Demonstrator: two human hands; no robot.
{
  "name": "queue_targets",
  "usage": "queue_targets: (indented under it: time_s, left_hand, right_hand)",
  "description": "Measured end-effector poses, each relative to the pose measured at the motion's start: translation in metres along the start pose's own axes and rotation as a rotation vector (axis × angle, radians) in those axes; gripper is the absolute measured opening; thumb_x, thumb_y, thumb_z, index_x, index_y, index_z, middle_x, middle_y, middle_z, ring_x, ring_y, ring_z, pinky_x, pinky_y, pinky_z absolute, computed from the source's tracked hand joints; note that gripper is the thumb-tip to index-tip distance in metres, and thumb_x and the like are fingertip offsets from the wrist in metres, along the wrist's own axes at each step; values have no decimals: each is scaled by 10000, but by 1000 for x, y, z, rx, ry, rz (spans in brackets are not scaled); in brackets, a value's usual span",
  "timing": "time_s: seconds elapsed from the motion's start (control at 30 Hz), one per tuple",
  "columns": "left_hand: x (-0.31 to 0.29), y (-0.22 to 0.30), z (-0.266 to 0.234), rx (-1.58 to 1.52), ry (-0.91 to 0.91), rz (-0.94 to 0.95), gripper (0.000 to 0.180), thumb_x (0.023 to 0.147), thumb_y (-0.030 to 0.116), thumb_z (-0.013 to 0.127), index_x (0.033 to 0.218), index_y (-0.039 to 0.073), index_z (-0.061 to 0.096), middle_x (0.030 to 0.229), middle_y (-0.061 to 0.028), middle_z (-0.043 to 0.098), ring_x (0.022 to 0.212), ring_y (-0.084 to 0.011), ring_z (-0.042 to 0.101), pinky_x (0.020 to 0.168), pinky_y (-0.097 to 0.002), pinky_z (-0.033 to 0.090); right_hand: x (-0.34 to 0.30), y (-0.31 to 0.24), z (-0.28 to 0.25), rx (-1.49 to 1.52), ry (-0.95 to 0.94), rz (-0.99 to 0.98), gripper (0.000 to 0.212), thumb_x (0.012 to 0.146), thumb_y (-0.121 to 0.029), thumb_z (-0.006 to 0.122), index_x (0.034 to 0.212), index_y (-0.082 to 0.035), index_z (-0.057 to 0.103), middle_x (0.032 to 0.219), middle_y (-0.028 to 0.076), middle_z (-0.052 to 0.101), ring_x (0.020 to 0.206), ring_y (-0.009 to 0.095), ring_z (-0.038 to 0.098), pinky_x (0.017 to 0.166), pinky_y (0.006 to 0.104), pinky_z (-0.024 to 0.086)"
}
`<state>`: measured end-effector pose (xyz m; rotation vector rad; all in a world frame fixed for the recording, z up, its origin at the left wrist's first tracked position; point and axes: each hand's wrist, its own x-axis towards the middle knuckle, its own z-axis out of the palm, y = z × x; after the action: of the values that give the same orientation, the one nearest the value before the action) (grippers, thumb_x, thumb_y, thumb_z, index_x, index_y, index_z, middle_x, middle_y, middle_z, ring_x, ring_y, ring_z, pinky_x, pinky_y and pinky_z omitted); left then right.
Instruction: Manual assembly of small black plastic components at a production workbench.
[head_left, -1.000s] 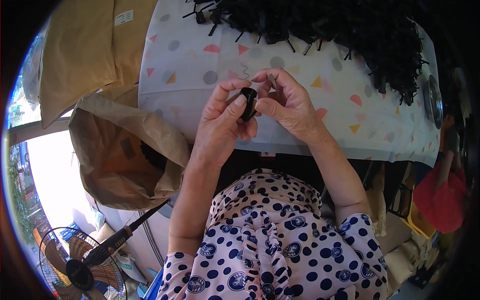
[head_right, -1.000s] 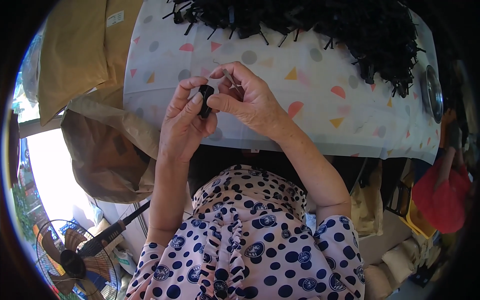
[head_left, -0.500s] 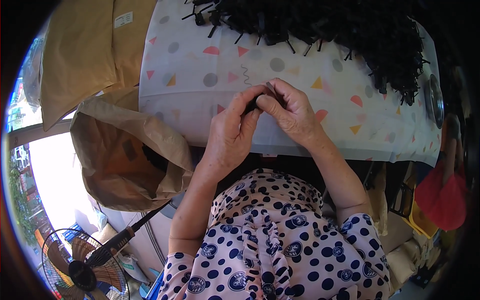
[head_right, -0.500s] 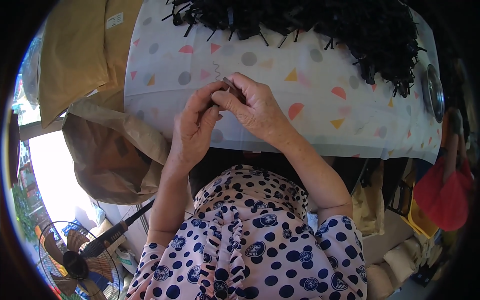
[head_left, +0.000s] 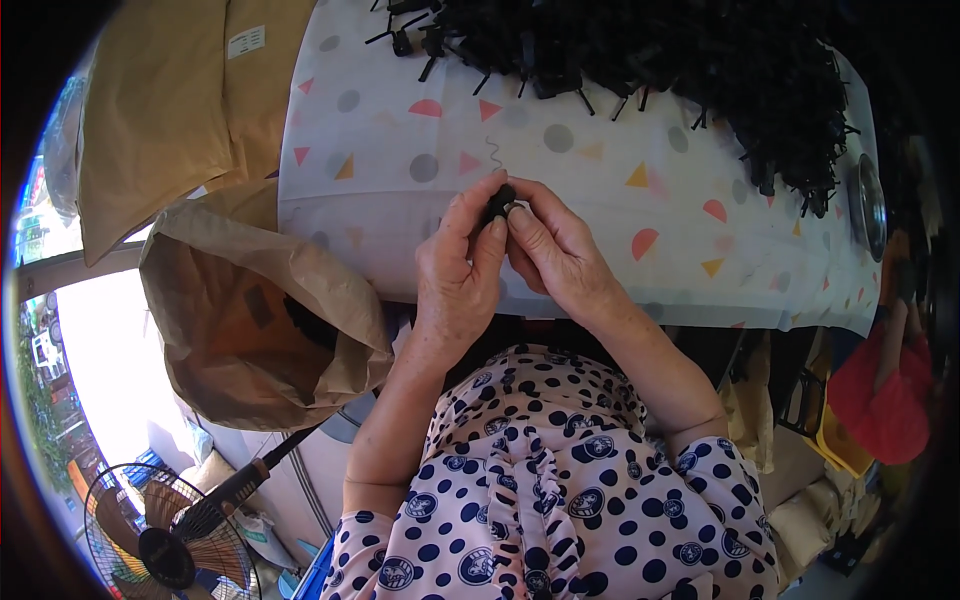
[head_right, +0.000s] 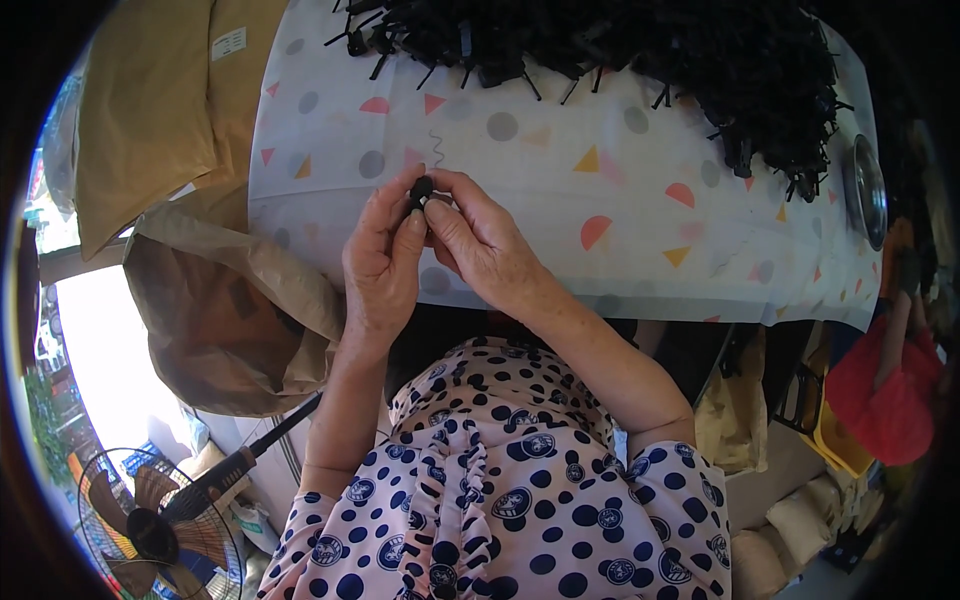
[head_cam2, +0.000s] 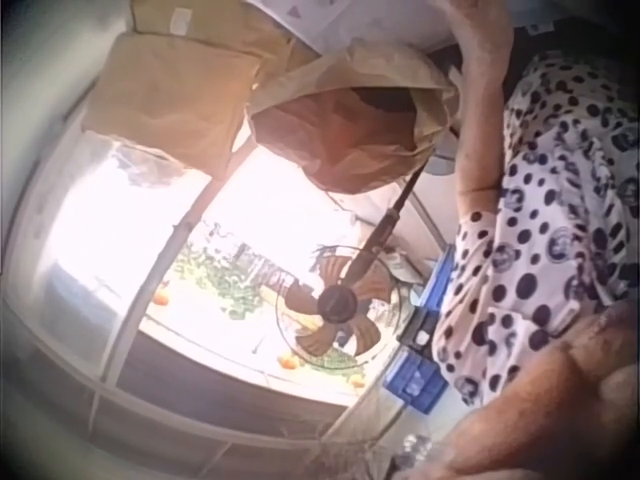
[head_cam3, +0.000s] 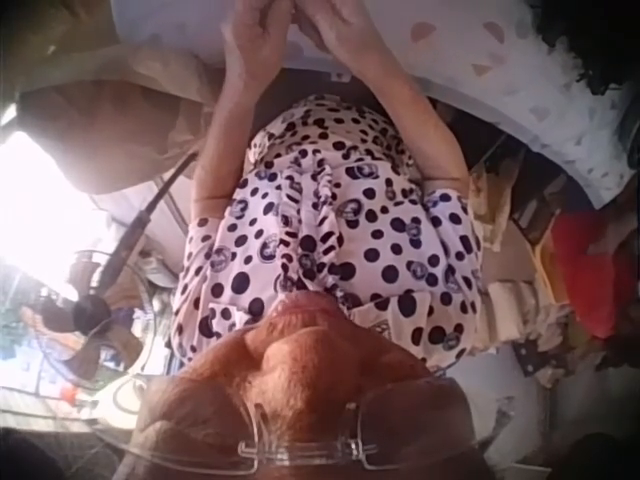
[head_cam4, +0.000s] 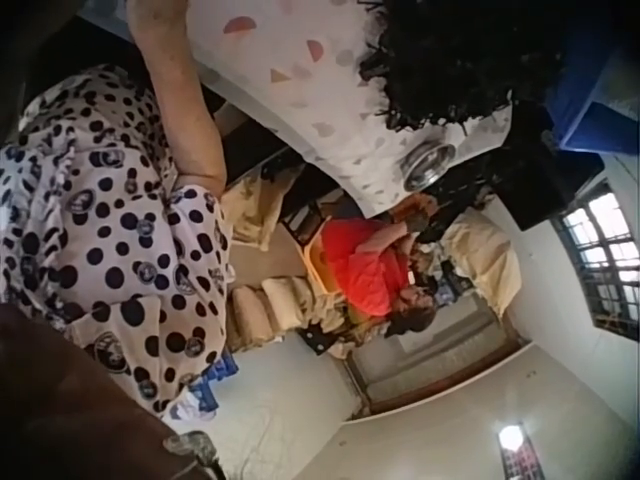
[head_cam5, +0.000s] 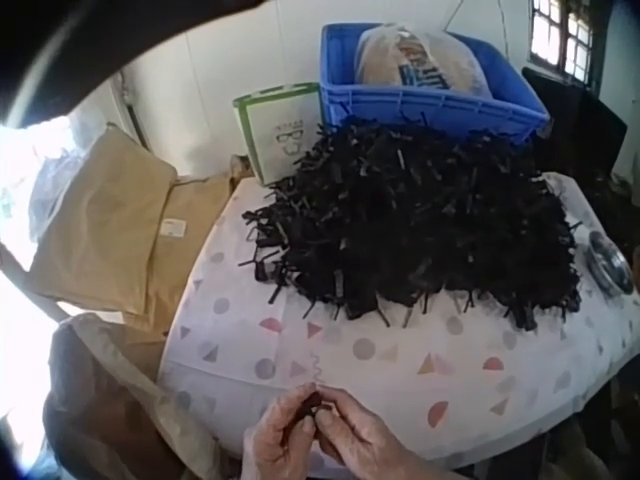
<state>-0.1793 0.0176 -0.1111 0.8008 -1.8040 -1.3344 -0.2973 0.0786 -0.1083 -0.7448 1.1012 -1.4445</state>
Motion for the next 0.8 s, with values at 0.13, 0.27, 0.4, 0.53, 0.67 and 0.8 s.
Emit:
queue_targets:
  time_s: [0.13,0.27,0.4,0.53,0.67,0.8]
  left_hand:
    - [-1,2,-1,100,-12,20,328,909,-12,517,1235,15,539,992,-137,638,861,-190,623,770,-280,492]
    - [-2,-5,0,164,-16,85,337,896,-35,510,1227,13,544,982,-139,636,863,-196,630,772,-283,498]
    - [-5,6,-3,130,-4,11,338,871,-62,515,1197,8,570,971,-141,646,850,-220,648,761,-294,511]
    - [2,6,-9,320,6,24,345,845,-78,526,1173,6,591,982,-155,656,842,-213,657,751,-294,519]
    - [6,7,-13,332,-2,-83,329,850,-76,516,1157,5,599,981,-150,658,848,-190,650,749,-277,517]
    - [-5,20,-45,350,78,-43,311,887,-37,501,1187,6,575,1039,-114,634,894,-154,626,779,-276,507]
  right_hand:
    - [0,0,-1,-16,-13,-8,353,1018,-277,406,1268,-32,456,673,-53,444,488,15,353,421,171,266]
    - [2,10,-2,-21,-3,-10,312,1017,-245,411,1253,-45,456,680,-53,442,496,15,355,432,168,276]
    - [2,5,-2,-51,-32,-26,263,1006,-181,432,1237,-57,454,689,-48,434,541,21,366,475,168,305]
    - [15,8,-4,-185,-59,-104,258,985,-144,469,1223,-44,473,774,-16,493,656,49,448,586,197,385]
    - [25,11,-8,-259,-100,-152,258,975,-163,494,1201,-38,501,865,28,538,759,69,500,687,238,433]
    - [50,-9,-39,-373,-552,-26,279,968,-231,521,1192,-64,528,713,0,506,618,60,457,564,231,397]
